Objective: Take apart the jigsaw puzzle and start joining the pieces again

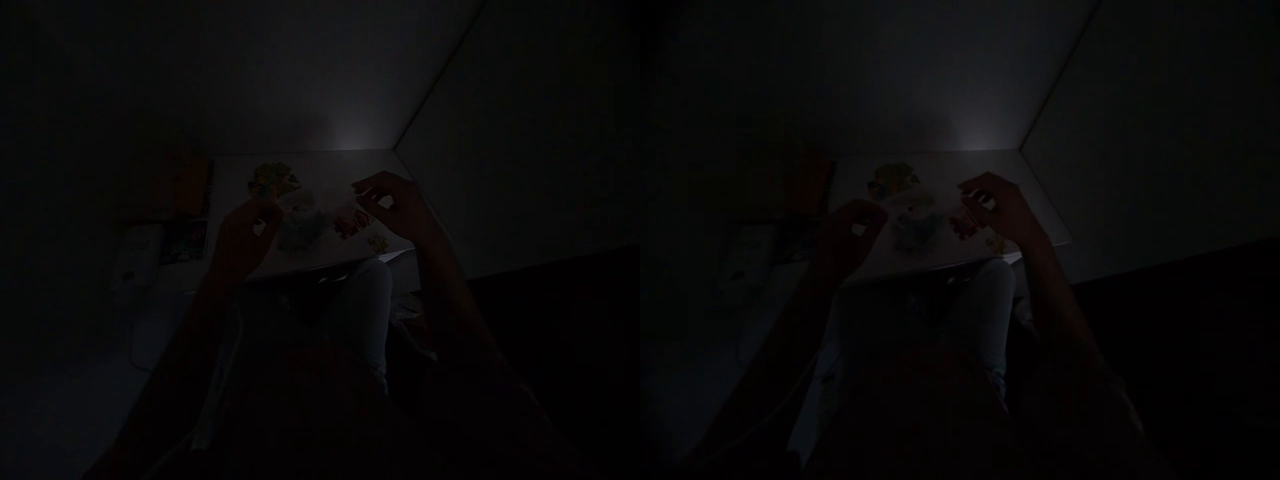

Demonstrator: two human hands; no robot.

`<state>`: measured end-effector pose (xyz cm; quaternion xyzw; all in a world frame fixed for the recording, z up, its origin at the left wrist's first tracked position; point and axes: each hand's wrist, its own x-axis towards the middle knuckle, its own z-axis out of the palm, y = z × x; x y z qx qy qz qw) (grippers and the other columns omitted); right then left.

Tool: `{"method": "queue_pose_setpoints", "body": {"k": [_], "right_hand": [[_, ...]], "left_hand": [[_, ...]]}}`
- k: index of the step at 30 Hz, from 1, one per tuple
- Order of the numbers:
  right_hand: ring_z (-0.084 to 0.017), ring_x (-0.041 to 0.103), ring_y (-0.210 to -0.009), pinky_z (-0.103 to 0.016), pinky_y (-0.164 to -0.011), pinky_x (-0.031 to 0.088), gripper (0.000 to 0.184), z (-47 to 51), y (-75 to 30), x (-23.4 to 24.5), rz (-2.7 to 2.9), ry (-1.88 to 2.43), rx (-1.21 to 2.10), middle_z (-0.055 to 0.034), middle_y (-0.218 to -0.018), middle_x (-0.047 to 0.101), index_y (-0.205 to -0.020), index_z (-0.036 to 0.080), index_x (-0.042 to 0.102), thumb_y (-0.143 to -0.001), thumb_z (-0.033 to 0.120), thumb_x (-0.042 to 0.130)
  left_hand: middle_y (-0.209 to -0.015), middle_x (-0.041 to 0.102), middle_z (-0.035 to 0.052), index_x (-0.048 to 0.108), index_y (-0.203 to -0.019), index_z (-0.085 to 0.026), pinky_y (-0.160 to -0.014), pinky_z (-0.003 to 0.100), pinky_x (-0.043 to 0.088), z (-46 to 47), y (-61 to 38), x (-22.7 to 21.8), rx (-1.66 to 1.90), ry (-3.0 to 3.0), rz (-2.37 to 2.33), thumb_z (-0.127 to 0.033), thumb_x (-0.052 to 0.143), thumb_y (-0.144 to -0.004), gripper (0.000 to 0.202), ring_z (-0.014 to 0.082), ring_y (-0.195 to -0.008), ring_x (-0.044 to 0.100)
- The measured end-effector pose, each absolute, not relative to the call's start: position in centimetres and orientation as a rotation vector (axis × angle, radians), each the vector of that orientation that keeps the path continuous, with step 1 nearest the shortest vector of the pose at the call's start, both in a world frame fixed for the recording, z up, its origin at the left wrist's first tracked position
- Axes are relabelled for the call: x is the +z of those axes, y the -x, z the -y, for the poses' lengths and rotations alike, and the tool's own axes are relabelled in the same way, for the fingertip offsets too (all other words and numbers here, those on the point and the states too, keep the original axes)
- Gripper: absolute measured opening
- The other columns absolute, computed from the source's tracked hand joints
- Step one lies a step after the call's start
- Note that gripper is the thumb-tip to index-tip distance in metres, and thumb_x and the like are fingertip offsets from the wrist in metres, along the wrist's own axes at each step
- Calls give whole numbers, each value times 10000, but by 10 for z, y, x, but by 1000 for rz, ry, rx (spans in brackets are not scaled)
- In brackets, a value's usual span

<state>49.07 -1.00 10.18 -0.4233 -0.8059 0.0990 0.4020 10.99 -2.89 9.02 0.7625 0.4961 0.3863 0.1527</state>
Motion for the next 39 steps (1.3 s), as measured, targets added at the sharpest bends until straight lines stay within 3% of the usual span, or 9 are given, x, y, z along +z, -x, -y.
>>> {"method": "queue_pose_setpoints", "body": {"k": [3, 7, 11, 16, 20, 28, 35, 37, 39], "right_hand": [[-301, 875, -1034, -481, -917, 733, 345, 43, -531, 53, 2026, 1210, 229, -95, -1197, 909, -1255, 303, 904, -1147, 615, 801], [-436, 844, -1359, -669, -1136, 698, 568, 83, -563, -16, 2144, 1394, 235, -182, -1592, 831, -1538, 292, 837, -1053, 577, 915], [-454, 794, -1462, -749, -1195, 673, 471, 98, -572, -51, 2166, 1503, 191, -160, -1662, 798, -1564, 341, 839, -1098, 408, 831], [-398, 862, -1340, -674, -1141, 724, 326, 101, -573, -42, 2154, 1449, 239, -106, -1506, 887, -1405, 359, 912, -1182, 383, 676], [-338, 897, -1114, -565, -977, 768, 262, 108, -553, 10, 1988, 1382, 227, -77, -1278, 937, -1294, 377, 930, -1193, 477, 710], [-319, 855, -1177, -511, -1055, 682, 320, 69, -440, 119, 2003, 1144, 101, -61, -1269, 925, -1426, 366, 890, -1147, 517, 847], [-266, 819, -1029, -460, -957, 696, 494, 6, -499, 48, 1761, 1376, 150, -113, -1297, 857, -1404, 286, 840, -1190, 700, 676], [-321, 820, -1028, -543, -953, 719, 676, -3, -523, 16, 1732, 1590, 177, -175, -1327, 828, -1409, 226, 822, -1041, 793, 813], [-456, 816, -1238, -687, -1079, 694, 790, -7, -531, -10, 1757, 1849, 173, -299, -1457, 776, -1475, 138, 798, -980, 749, 869]], "left_hand": [[-1095, 847, 72, 778, -1132, -254, -931, 391, 679, 29, -108, 88, 1112, -2172, -1441, -429, 719, -1118, 185, 257, -989, 808], [-1087, 843, 66, 772, -1118, -257, -905, 374, 673, 29, -107, 87, 1130, -2169, -1436, -444, 718, -1114, 195, 252, -989, 808], [-1086, 844, 63, 764, -1122, -253, -856, 344, 664, 30, -106, 89, 1095, -2159, -1445, -444, 723, -1109, 196, 245, -987, 804], [-1104, 849, 74, 775, -1117, -252, -785, 326, 645, 31, -110, 92, 1110, -2174, -1388, -484, 711, -1112, 241, 241, -968, 800], [-1124, 861, 80, 787, -1140, -255, -851, 341, 670, 34, -115, 98, 1037, -2214, -1358, -487, 702, -1123, 248, 248, -1010, 808], [-1164, 865, 92, 816, -1157, -238, -988, 374, 674, 36, -126, 105, 1001, -2333, -1240, -433, 681, -1155, 238, 252, -1063, 809], [-1146, 865, 90, 818, -1158, -241, -994, 378, 671, 36, -123, 102, 1032, -2312, -1298, -446, 688, -1145, 243, 257, -1048, 808], [-1131, 863, 86, 815, -1147, -246, -1006, 386, 673, 36, -122, 102, 1045, -2306, -1308, -441, 690, -1135, 232, 256, -1037, 808], [-1118, 860, 83, 810, -1135, -251, -999, 389, 676, 37, -121, 102, 1062, -2297, -1315, -448, 687, -1128, 232, 255, -1021, 808]]}}
